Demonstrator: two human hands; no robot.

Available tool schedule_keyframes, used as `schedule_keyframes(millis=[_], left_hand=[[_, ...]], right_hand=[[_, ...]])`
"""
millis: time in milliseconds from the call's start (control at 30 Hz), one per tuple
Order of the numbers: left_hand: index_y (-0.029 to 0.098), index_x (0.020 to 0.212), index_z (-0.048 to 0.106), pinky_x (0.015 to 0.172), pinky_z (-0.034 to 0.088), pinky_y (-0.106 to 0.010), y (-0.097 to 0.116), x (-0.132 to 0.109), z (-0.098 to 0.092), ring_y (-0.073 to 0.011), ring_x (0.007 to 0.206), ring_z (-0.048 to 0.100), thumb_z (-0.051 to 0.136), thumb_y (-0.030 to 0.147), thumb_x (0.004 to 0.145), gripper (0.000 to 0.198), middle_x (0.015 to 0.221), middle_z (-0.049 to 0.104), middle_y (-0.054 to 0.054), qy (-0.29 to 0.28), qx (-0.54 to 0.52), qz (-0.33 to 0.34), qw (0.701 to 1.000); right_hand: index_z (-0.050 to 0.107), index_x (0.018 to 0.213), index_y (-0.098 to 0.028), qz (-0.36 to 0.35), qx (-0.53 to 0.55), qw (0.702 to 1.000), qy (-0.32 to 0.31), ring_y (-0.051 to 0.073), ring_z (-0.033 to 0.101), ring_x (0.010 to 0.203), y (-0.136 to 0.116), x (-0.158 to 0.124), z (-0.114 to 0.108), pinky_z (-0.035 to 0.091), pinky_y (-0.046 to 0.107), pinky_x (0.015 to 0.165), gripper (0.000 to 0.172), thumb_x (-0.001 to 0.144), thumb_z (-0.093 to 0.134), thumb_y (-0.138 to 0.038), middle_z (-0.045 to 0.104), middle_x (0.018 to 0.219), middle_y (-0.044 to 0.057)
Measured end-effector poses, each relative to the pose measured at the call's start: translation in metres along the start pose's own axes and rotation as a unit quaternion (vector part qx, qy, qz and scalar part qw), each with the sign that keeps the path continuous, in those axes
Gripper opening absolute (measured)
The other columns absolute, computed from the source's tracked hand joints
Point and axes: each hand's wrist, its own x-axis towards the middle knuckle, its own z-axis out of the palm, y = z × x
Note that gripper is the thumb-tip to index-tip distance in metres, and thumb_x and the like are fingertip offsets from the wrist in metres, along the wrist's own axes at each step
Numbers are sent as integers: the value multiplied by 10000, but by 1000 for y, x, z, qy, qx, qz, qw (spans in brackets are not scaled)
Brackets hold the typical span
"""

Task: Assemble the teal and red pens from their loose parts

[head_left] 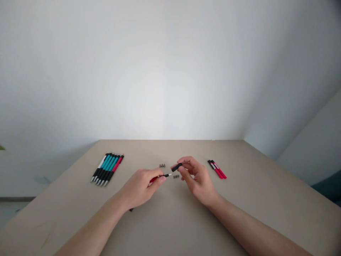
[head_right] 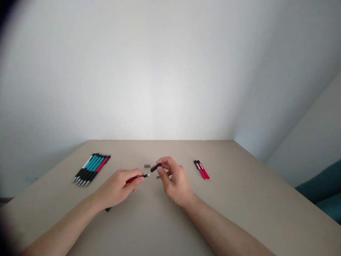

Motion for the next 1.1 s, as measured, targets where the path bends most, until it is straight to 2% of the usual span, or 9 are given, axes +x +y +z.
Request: schedule_keyframes(millis=[467, 667, 900, 1100], left_hand=[[183, 711, 505, 519, 277, -206, 3, 1, -4, -90, 505, 427, 374, 349, 955, 323, 557, 489, 51, 7, 2, -5, 1000], [184, 723, 519, 518, 284, -206, 2, 0, -4, -92, 502, 433, 373, 349, 952, 317, 561, 502, 48, 9, -2, -7, 1000], [186, 741, 535, 512, 294, -209, 4, 1, -5, -96, 498, 426, 372, 351, 945, 309, 559, 484, 52, 19, -8, -10, 1000], [173, 869, 606, 535, 325, -216, 4, 0, -7, -117, 560, 463, 410, 295, 921, 236, 640, 531, 20, 25, 4, 2, 1000]], right_hand=[[494, 1002, -194, 3, 4, 1000, -6, 147, 633, 684, 4, -1, 0, 500, 246, 558, 189, 930, 492, -368, 704, 907, 73], [490, 997, -194, 0, 4, 1000, 16, 151, 621, 690, 5, -2, -2, 505, 253, 554, 173, 921, 499, -350, 696, 906, 78], [524, 976, -189, -10, -19, 999, -36, 134, 611, 648, -1, -2, -1, 444, 219, 518, 136, 914, 509, -309, 669, 781, 41], [576, 937, -185, -20, -38, 999, -5, 131, 615, 657, -3, 1, -1, 427, 217, 523, 107, 883, 546, -273, 654, 788, 32]])
